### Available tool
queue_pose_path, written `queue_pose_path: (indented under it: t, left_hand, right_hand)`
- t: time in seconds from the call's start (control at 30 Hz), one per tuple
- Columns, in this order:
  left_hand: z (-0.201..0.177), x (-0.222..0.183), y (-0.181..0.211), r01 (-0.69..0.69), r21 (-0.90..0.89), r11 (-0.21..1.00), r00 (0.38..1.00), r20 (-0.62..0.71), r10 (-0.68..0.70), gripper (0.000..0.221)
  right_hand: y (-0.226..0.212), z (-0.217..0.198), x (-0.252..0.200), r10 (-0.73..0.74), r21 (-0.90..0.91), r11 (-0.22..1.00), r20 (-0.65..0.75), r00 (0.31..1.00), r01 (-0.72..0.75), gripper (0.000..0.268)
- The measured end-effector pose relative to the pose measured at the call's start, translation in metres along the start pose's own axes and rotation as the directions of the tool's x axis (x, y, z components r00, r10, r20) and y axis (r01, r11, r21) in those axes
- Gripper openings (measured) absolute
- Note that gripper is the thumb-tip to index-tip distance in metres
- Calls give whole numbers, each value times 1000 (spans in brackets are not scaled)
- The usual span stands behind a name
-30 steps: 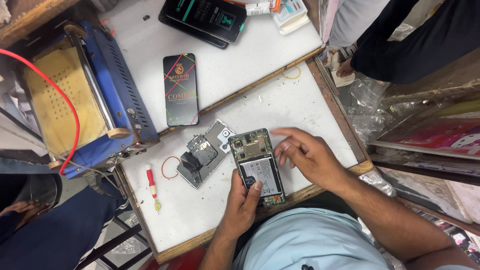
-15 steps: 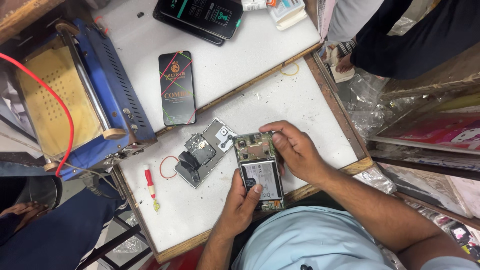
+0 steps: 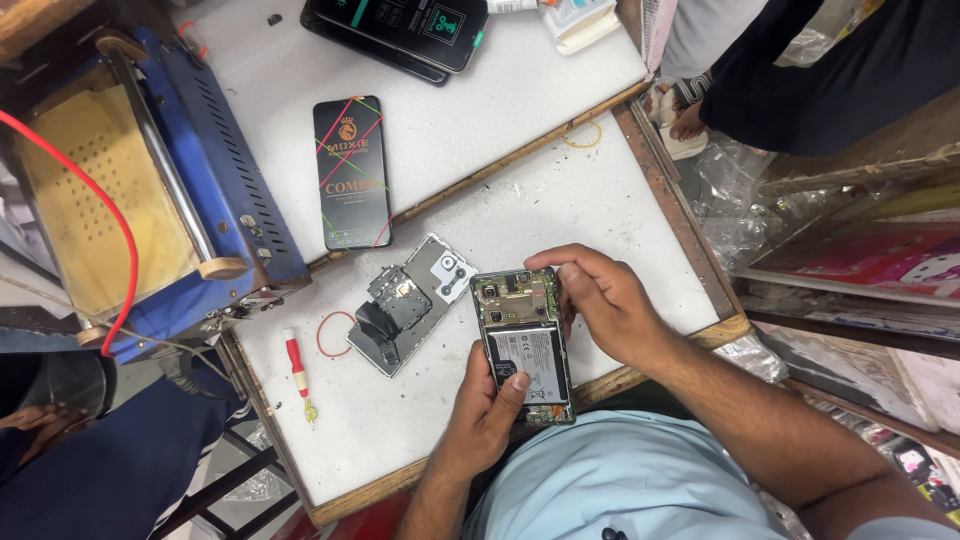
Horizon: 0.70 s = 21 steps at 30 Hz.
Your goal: The person uses a red-handled screwdriver to remove screws from the back of a disassembled smartphone. They then use a metal prying tool to lift and separate the back cover from the phone's chassis, exposing the internal components.
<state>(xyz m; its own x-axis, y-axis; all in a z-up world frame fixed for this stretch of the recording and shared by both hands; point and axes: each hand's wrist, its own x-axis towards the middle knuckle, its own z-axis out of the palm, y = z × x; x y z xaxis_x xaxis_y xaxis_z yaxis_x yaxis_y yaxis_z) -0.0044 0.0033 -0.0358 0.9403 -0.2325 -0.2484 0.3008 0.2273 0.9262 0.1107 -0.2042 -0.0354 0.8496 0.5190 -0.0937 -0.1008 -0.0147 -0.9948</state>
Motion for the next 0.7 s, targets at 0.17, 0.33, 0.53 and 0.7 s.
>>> queue_pose_path:
  t: [0.17,0.33,0.53,0.7]
  left_hand:
    - [-2,1,1,-25,-27,999,1000,-7,25,48]
    - [-3,1,0,-4,19,1000,1000,-7,4,47]
    - [-4,0,-1,-17,-12,1000,1000,19,17,44]
    - [-4,0,0,10,-13,1000,999,38,-9,41]
  right_hand:
    - [-17,-7,0,-108,2,994,211,972,110,65]
    - [-23,-7,3,14,41,999,189,982,-22,59]
    - [-13,-9,1,-20,86,996,128,992,9,44]
    - [-5,-4,-2,-41,59,998,45,998,39,38]
